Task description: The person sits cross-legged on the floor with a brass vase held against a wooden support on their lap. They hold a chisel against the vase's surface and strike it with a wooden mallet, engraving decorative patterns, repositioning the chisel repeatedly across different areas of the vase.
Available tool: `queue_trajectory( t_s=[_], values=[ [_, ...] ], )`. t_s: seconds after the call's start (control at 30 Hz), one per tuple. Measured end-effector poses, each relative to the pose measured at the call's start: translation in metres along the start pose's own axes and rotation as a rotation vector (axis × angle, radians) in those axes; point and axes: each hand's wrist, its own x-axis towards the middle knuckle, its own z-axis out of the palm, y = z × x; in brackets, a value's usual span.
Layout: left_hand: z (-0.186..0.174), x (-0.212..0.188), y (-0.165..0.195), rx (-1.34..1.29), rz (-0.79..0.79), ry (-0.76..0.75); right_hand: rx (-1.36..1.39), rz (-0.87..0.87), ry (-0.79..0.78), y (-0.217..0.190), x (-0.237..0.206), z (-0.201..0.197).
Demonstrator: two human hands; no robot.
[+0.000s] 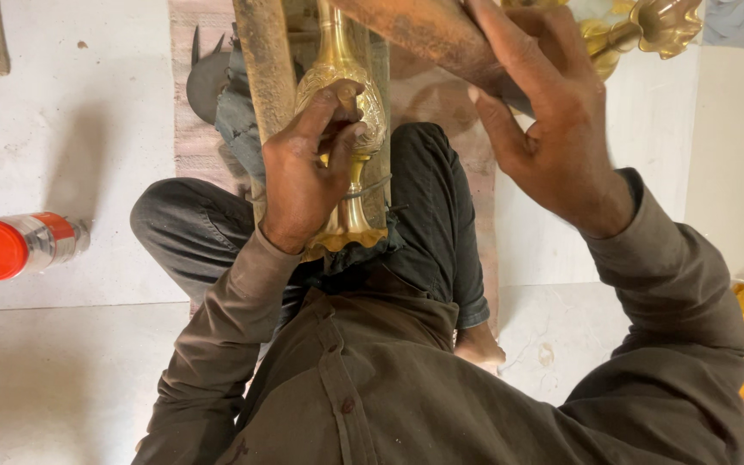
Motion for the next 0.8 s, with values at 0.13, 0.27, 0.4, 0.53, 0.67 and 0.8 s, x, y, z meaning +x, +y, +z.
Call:
queue_trajectory(
  t_s=[0.13, 0.27, 0.4, 0.53, 0.67, 0.8],
  values=[
    [0.001, 0.000, 0.000, 0.000, 0.000, 0.002, -0.275, -0.045, -0.003, 0.000, -0.004, -0.003],
    [-0.001, 0.002, 0.000, -0.013, 0.018, -0.015, -0.118, 0.008, 0.019, -0.001, -0.011, 0.002],
    [-0.003, 0.003, 0.003, -0.038, -0.024, -0.044, 0.022, 0.029, 0.070, 0.002, -0.013, 0.007],
    [-0.002, 0.002, 0.004, -0.031, 0.032, -0.017, -0.034, 0.019, 0.052, 0.002, -0.009, 0.006],
    [0.000, -0.001, 0.002, 0.044, 0.014, 0.010, -0.412, -0.116, -0.018, -0.003, -0.004, 0.003],
    [0.002, -0.005, -0.001, 0.045, 0.012, 0.051, -0.136, -0.051, -0.024, -0.010, 0.001, 0.003]
  ],
)
